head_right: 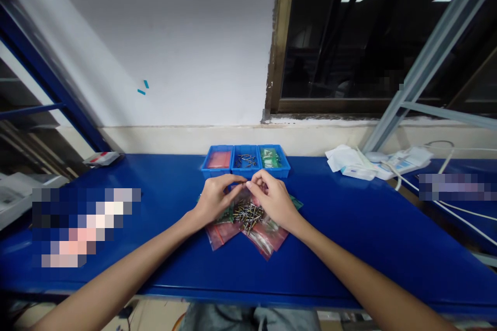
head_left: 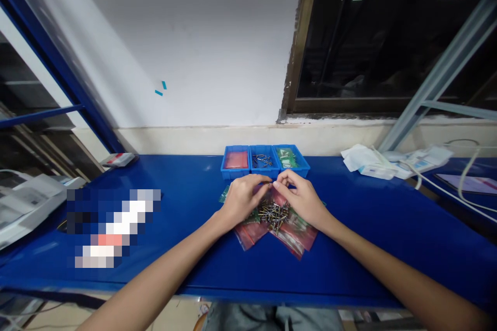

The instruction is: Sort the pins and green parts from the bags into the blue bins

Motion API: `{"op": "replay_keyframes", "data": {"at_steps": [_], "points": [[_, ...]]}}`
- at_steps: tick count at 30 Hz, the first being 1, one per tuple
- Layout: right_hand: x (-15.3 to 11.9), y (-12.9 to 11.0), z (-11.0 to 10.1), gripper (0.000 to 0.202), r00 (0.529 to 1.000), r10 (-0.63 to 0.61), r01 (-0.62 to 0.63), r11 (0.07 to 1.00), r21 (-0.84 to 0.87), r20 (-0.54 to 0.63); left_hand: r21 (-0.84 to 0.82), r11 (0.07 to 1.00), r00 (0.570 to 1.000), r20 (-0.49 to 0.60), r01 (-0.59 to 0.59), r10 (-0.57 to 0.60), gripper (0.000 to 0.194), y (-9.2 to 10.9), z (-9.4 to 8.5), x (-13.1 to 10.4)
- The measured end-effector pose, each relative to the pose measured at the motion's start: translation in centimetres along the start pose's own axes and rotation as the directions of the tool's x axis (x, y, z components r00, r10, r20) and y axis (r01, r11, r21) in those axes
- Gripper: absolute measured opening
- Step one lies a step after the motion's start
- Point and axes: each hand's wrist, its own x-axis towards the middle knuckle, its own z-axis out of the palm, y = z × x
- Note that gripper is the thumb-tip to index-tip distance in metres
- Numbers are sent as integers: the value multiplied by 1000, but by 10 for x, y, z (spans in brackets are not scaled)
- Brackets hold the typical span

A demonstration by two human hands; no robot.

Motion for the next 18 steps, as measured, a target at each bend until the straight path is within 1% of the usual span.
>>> {"op": "replay_keyframes", "data": {"at_steps": [3, 7, 8, 10, 12, 14, 16, 18], "points": [[1, 3, 0, 17, 1000, 17, -17, 999, 34, 11, -75, 997, 1000, 16, -12, 13, 15, 6, -3, 2], [2, 3, -1, 17, 989, 27, -43, 992, 115, 143, -164, 986, 1000, 5, -1, 2, 15, 13, -6, 5], [2, 2, -1, 17, 986, 25, -47, 990, 132, 166, -176, 984, 1000, -1, 11, -12, 15, 14, -6, 6], [3, 1, -1, 20, 984, 33, -60, 986, 153, 177, -182, 982, 999, -18, 42, -46, 17, 12, -5, 6], [3, 0, -2, 22, 983, 62, -90, 983, 161, 173, -156, 987, 999, -33, 35, -41, 22, 9, -5, 5], [3, -1, -1, 25, 982, 87, -113, 982, 154, 167, -96, 995, 999, -21, -26, 24, 22, 6, -4, 4], [2, -1, -1, 26, 985, 88, -108, 985, 135, 147, -3, 995, 995, 15, -99, 99, 21, 3, -4, 2], [2, -2, -1, 27, 989, 78, -93, 989, 119, 124, 101, 985, 990, 27, -138, 136, 22, 0, -5, 0]]}}
